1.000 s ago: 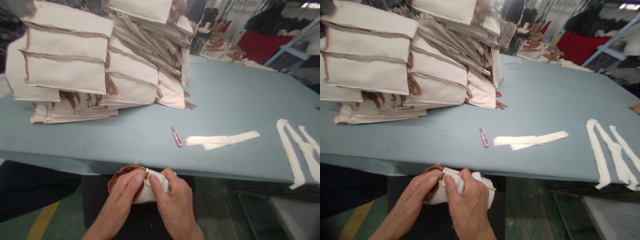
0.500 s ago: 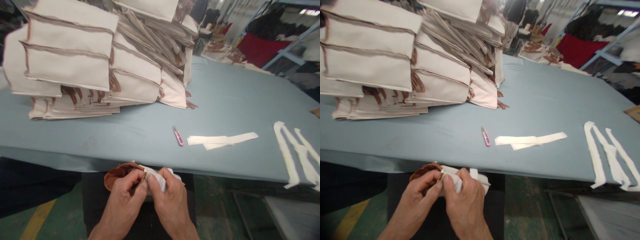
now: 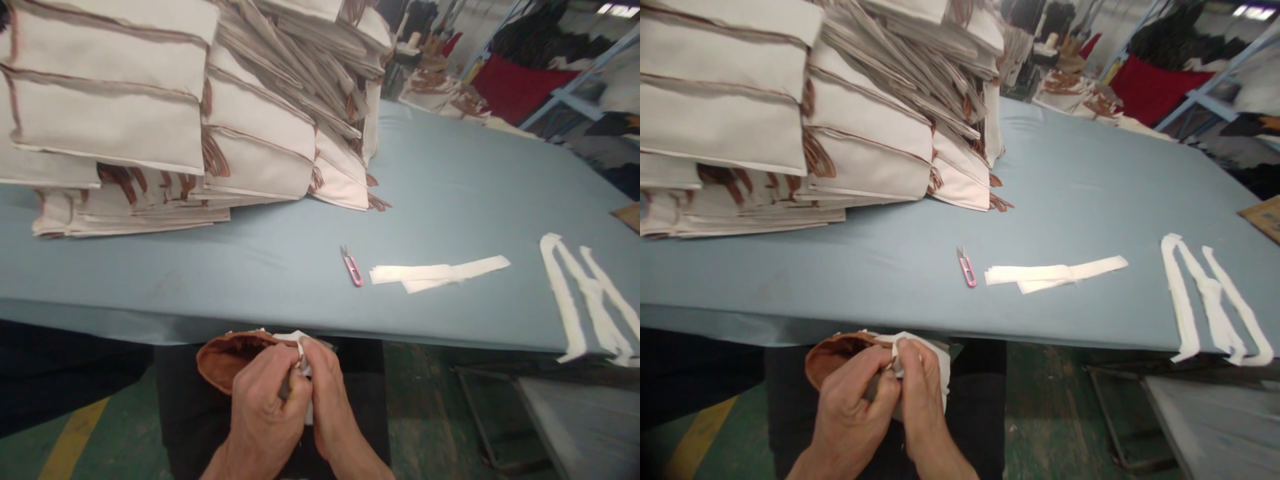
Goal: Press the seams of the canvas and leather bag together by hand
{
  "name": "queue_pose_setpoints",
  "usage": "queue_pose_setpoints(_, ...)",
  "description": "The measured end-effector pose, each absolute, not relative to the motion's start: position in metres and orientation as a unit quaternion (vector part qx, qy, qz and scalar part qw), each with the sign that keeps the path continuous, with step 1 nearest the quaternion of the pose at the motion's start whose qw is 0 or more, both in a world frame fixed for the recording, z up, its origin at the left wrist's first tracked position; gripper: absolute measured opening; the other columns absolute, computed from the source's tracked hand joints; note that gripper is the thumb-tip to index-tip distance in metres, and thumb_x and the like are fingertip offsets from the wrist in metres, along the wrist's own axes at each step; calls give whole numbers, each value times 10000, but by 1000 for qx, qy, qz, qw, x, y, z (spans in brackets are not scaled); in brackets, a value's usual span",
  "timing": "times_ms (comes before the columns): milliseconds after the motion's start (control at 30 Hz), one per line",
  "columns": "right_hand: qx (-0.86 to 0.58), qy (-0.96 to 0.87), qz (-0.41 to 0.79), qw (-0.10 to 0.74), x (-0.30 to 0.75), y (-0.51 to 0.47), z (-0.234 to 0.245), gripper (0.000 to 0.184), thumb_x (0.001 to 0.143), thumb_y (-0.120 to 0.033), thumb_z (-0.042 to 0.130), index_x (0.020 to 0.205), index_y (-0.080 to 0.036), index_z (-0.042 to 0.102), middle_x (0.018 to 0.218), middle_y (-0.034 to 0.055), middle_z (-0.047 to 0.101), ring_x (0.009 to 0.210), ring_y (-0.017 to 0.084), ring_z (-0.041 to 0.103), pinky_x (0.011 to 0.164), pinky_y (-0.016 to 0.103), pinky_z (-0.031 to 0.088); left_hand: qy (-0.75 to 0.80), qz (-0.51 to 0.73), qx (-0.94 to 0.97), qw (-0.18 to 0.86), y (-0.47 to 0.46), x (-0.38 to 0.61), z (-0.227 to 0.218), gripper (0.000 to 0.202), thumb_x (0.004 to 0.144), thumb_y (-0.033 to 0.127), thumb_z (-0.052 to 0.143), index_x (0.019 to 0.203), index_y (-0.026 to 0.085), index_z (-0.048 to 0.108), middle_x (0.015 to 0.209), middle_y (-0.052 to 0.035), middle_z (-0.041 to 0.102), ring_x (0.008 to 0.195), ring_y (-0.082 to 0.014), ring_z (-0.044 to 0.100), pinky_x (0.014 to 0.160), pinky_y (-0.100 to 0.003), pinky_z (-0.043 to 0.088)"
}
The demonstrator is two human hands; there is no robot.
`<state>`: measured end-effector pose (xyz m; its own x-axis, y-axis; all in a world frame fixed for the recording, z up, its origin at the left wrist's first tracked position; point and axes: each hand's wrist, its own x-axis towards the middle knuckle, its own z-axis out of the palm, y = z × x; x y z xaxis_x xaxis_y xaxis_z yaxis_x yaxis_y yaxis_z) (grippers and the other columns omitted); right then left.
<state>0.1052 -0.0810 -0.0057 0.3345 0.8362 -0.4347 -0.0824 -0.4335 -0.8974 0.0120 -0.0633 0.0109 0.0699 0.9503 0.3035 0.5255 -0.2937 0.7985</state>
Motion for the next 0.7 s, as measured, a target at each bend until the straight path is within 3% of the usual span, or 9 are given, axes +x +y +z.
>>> queue_pose_setpoints(100,-646,-322,535,439,107,-76,0,449,979,-550,447,829,-196,679,848,58,714,861,223,669,780,278,558,538,418,672,289,-66,14,14,252,803,95,465,647,208,628,601,6,650,560,-156,631,605,-247,476)
queue_pose_setpoints(200,-596,-367,599,389,115,-63,6,509,992,-571,416,671,-207,569,660,2,592,649,160,565,602,235,467,538,407,652,345,-63,9,17,229,791,120,460,618,213,578,567,22,604,528,-144,588,559,-233,451)
queue_pose_setpoints(333,-538,-406,659,334,130,-52,11,704,970,-748,423,535,-201,503,463,-37,449,450,106,393,476,232,334,518,379,628,439,-51,-6,25,252,823,171,428,622,208,575,539,33,609,448,-124,544,460,-202,428)
queue_pose_setpoints(433,-531,-437,653,316,142,-58,18,770,927,-863,398,562,-196,522,488,-30,480,472,110,430,498,232,356,513,372,612,473,-41,-22,38,252,812,245,457,594,199,575,554,22,591,491,-131,528,480,-208,431)
queue_pose_setpoints(533,-509,-453,672,290,155,-77,27,798,903,-920,334,632,-197,534,492,-49,421,459,102,392,475,231,321,519,353,601,496,-34,-34,54,227,794,296,504,606,192,581,589,20,556,550,-136,496,509,-210,410)
queue_pose_setpoints(600,-486,-433,712,262,161,-93,29,807,843,-958,401,776,-181,611,533,-64,410,461,92,351,458,223,285,518,324,587,531,-31,-37,63,225,777,340,518,617,193,577,617,18,536,580,-137,474,520,-212,390)
queue_pose_setpoints(700,-531,-459,677,222,171,-115,30,760,846,-906,509,821,-166,680,646,-14,511,551,117,465,528,236,374,509,289,570,577,-25,-35,74,241,737,395,511,613,194,558,643,16,515,599,-136,444,539,-221,372)
